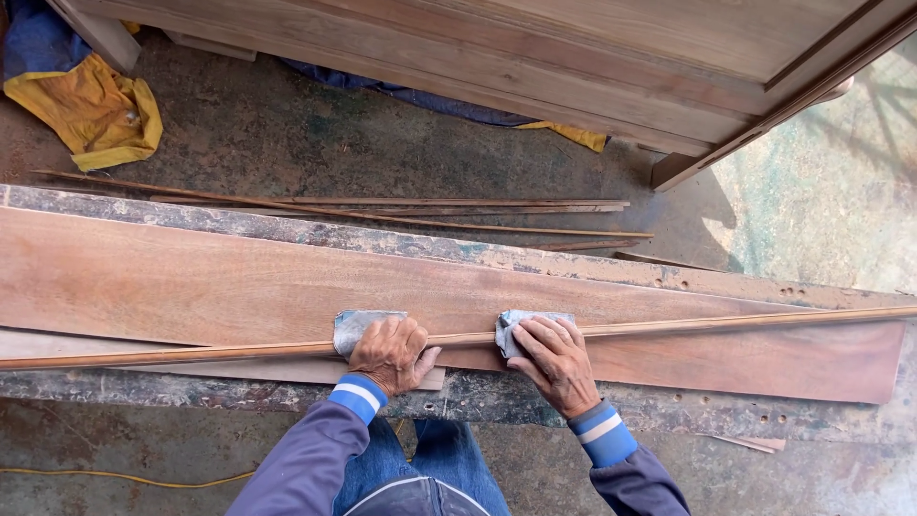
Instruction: Sanding a thin wooden trim strip using a sandpaper block in a workshop.
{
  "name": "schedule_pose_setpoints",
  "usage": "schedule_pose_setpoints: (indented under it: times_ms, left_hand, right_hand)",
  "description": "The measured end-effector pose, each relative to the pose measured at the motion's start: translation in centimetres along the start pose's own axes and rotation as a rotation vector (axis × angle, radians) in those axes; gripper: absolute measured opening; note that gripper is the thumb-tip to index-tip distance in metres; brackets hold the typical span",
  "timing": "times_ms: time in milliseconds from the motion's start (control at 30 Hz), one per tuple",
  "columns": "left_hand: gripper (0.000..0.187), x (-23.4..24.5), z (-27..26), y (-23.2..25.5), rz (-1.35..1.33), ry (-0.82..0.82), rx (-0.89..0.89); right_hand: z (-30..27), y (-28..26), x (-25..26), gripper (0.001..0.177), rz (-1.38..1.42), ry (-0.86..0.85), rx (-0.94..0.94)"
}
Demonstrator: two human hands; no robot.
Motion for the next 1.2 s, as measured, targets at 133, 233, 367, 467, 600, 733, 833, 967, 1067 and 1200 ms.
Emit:
schedule_pose_setpoints:
  times_ms: [133,233,367,467,600,733,833,967,1067,1200]
  left_hand:
    - [0.032,0.1,0.0,0.1,0.037,-0.008,0.006]
    - [0.031,-0.5,-0.3,0.1,-0.016,-0.02,0.012]
    - [0.032,-0.1,-0.1,-0.1,0.015,-0.031,0.02]
    - [0.032,0.0,0.0,0.0,0.012,-0.013,0.006]
    - [0.032,-0.3,-0.1,0.2,-0.002,-0.045,0.018]
    - [0.034,-0.4,0.1,0.5,0.043,-0.051,-0.013]
    - [0.032,0.0,0.1,0.1,0.0,-0.018,0.0]
    - [0.032,0.1,0.1,0.0,-0.004,-0.006,-0.001]
    - [0.033,0.0,-0.1,0.3,0.007,-0.011,-0.007]
    - [0.033,-0.2,0.0,0.3,0.016,-0.033,0.0]
  right_hand:
    - [-0.2,1.4,0.0,0.051,0.059,-0.065,-0.08]
    - [-0.6,2.3,-0.3,0.04,0.143,-0.106,-0.094]
    - [0.1,2.4,-1.6,0.036,0.054,0.028,-0.069]
    - [0.0,1.7,-3.1,0.028,0.063,0.128,-0.025]
    - [2.6,-3.5,-4.5,0.026,0.169,0.151,0.045]
    - [1.5,-1.3,-3.3,0.027,0.186,0.142,0.06]
    - [-0.2,3.3,-1.6,0.029,0.049,0.094,0.024]
    - [-1.3,6.0,0.0,0.027,0.025,0.102,-0.038]
    - [0.3,1.9,-3.0,0.028,0.136,0.107,-0.045]
    - [3.1,-3.7,-4.6,0.028,0.27,0.113,0.051]
Point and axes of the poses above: each hand's wrist, its own z-axis towards the middle knuckle, its own x-axis out of the back of the hand, y = z × x, the point moved 6 cm from there along z, towards the middle knuckle, and after that the axes turned 4 degrees about -x, right-handed, at the moved point
